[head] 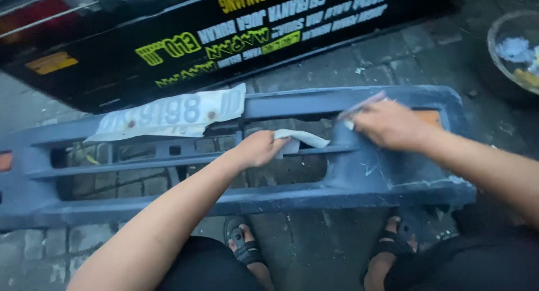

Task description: The person scrubs a detached car bumper with a small abrasive pad in their right hand while simultaneously wiping the surface with a cloth in their left hand. The task involves repetitive scrubbing and wiping motions across the bumper's surface.

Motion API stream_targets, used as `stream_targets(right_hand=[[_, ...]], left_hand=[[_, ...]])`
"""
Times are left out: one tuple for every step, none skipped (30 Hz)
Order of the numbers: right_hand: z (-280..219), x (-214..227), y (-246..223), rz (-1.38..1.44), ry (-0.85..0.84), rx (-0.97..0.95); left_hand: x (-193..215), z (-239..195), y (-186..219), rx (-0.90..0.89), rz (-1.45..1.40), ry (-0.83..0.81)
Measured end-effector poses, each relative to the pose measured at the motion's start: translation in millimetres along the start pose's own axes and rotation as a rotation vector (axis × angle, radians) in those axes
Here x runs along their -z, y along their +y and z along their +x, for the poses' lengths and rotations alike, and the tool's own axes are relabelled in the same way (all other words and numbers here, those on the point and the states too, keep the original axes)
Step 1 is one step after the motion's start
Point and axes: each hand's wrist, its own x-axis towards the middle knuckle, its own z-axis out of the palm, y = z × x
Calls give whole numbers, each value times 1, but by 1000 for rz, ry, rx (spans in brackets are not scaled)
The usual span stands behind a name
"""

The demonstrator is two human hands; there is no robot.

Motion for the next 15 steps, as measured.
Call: stream_targets(right_hand=[[-13, -1, 5, 2, -8, -12], [-25, -2, 10, -80, -26, -94], [-33, -3, 18, -166, -41, -165], [-40, -8, 18, -168, -46, -167], [-46, -13, 19, -163, -94, -265], [-52, -18, 20, -156, -141, -364], [-50, -13, 16, -155, -143, -368], [-47, -9, 12, -131, -151, -409], [-43, -5, 9, -107, -161, -442], [-44, -7, 8, -105, -165, -439], [-45, -9, 9, -90, -220, -527], [-45, -11, 11, -76, -275, -615], [-45, -10, 12, -75, -275, -612], [-45, -9, 14, -89, -233, -520], [-48, -8, 13, -98, -191, -437]], left_hand=[[-9, 8, -3, -5, -2, -13], [-18, 15, -7, -81, -102, 32], [-24, 22, -11, -155, -202, 87], [-25, 16, 9, -159, -206, 85], [-23, 11, 30, -294, -263, 110], [-21, 6, 51, -429, -321, 133], [-36, 22, 48, -430, -321, 128], [-50, 37, 44, -595, -57, 204], [-65, 52, 40, -749, 209, 283], [-74, 54, 34, -746, 205, 283], [-83, 57, 29, -796, 534, 212], [-92, 61, 25, -832, 863, 134], [-96, 61, 22, -829, 862, 134], [-101, 62, 20, -798, 907, 135], [-108, 62, 17, -772, 951, 129]])
